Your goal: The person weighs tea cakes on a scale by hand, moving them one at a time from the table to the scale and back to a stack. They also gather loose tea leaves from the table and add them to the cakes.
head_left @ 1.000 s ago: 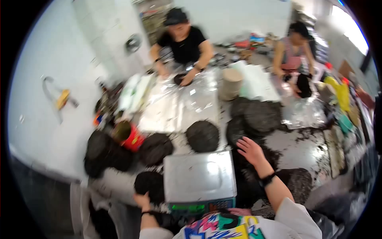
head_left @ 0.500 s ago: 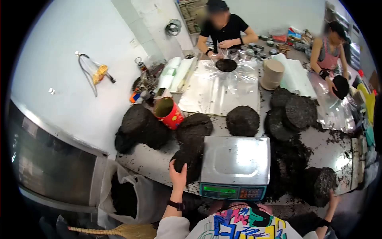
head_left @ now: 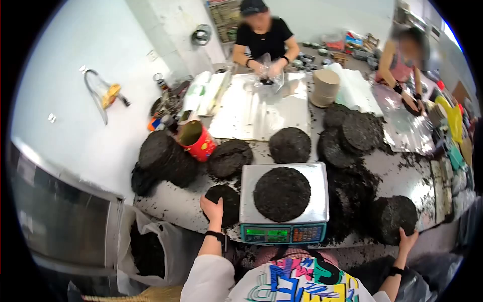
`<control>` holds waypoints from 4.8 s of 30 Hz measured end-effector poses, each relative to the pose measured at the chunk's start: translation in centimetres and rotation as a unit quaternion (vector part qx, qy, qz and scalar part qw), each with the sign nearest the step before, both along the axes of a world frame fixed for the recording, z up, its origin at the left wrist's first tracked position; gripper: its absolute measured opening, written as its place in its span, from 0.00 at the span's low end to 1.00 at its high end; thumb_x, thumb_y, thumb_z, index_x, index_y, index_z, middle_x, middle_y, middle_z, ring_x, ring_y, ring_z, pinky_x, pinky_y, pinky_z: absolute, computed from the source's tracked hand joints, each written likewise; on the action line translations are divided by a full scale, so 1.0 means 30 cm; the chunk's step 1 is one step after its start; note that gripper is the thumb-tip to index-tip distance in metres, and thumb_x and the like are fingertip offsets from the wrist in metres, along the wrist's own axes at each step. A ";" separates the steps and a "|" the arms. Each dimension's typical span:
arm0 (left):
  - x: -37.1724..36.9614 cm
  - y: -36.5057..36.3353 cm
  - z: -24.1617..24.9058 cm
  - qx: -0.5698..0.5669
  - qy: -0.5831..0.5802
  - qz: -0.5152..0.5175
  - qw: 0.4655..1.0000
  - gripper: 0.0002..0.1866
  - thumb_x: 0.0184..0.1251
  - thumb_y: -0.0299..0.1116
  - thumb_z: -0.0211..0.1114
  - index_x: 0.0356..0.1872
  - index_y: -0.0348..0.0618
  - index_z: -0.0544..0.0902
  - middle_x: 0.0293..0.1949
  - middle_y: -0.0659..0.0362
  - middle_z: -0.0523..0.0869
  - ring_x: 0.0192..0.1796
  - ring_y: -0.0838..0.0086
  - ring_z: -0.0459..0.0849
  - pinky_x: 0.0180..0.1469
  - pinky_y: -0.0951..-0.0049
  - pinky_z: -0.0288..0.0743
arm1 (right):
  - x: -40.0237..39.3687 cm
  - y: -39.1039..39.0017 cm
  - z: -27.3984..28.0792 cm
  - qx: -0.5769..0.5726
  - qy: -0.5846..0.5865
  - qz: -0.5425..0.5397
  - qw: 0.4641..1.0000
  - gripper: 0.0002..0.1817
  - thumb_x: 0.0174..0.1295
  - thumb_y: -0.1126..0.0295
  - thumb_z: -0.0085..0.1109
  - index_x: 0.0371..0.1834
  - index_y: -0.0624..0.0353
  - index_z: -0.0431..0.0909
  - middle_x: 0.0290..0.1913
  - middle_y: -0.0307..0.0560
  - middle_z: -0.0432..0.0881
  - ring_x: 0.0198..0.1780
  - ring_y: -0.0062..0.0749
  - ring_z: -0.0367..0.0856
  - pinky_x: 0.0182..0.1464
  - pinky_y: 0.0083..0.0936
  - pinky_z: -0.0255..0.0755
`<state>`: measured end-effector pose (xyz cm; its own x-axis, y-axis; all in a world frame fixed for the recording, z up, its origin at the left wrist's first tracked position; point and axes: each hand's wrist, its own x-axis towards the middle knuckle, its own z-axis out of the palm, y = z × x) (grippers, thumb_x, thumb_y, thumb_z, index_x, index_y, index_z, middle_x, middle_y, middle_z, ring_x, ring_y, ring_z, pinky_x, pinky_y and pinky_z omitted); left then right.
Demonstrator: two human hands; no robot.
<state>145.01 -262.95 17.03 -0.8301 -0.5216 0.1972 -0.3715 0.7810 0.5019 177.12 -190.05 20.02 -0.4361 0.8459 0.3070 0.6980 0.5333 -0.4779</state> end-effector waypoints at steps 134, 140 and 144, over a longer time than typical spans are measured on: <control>0.338 0.104 0.164 0.327 0.078 -0.137 0.932 0.13 0.65 0.24 0.58 0.49 0.37 0.74 0.49 0.55 0.79 0.51 0.72 0.78 0.50 0.74 0.72 | -0.553 -0.695 -0.201 -0.073 -0.132 0.328 0.933 0.40 0.41 0.81 0.63 0.63 0.59 0.61 0.60 0.57 0.63 0.60 0.56 0.63 0.61 0.41 0.63; 0.120 0.161 0.258 0.437 0.048 -0.183 0.879 0.18 0.70 0.33 0.56 0.57 0.38 0.73 0.51 0.57 0.79 0.54 0.75 0.77 0.54 0.75 0.70 | -0.601 -0.720 -0.071 -0.177 -0.114 0.354 0.911 0.32 0.48 0.75 0.65 0.59 0.57 0.68 0.55 0.50 0.70 0.53 0.43 0.72 0.53 0.34 0.70; -0.063 0.360 0.253 0.513 -0.037 -0.246 0.822 0.22 0.71 0.39 0.55 0.61 0.38 0.71 0.55 0.57 0.78 0.58 0.71 0.75 0.59 0.72 0.67 | -0.702 -0.870 0.067 -0.526 0.077 0.347 0.773 0.21 0.62 0.72 0.55 0.59 0.61 0.69 0.56 0.49 0.74 0.55 0.31 0.74 0.57 0.26 0.68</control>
